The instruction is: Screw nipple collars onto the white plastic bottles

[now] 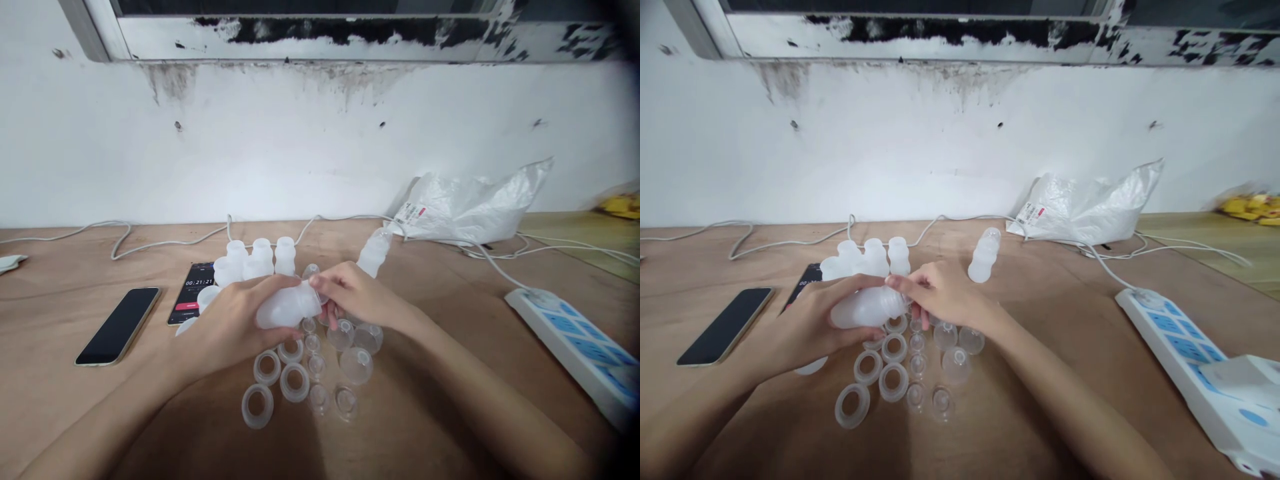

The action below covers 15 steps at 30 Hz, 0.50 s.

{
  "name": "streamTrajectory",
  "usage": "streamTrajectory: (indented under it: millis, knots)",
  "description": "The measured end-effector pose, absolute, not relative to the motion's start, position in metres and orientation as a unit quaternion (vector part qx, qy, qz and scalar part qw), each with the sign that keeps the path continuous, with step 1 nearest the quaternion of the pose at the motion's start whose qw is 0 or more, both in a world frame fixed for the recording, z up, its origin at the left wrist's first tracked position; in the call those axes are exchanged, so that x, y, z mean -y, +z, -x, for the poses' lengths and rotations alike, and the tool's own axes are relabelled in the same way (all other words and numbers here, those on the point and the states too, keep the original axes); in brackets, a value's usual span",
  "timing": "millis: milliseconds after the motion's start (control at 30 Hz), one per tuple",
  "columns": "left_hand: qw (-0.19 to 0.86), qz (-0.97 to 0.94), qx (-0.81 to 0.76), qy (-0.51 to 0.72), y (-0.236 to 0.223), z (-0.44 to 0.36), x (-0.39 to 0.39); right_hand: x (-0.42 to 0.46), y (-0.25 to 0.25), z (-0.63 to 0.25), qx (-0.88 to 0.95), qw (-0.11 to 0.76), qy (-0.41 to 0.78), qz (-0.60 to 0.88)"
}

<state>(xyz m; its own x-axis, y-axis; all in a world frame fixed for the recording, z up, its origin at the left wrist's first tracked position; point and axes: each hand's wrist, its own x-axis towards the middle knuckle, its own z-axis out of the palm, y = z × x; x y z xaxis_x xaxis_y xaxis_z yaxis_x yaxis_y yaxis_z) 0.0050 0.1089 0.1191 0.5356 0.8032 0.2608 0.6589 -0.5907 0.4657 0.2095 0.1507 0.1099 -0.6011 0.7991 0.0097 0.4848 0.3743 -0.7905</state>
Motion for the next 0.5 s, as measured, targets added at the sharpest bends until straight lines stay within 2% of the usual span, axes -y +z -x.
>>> streamTrajectory:
  millis: [133, 267, 500]
  knots:
    - [0.178, -0.846, -0.449, 0.227, 0.125, -0.006, -0.109, -0.157, 0.119, -0.221, 0.835, 0.24, 0.36, 0.339]
    - [0.202, -0.832, -0.459, 0.236, 0.128, -0.006, -0.11, -0.162, 0.122, -0.227, 0.861, 0.237, 0.358, 0.274]
    - [0.173, -0.84, -0.46, 0.23, 0.122, -0.004, -0.11, -0.157, 0.115, -0.216, 0.847, 0.249, 0.332, 0.333]
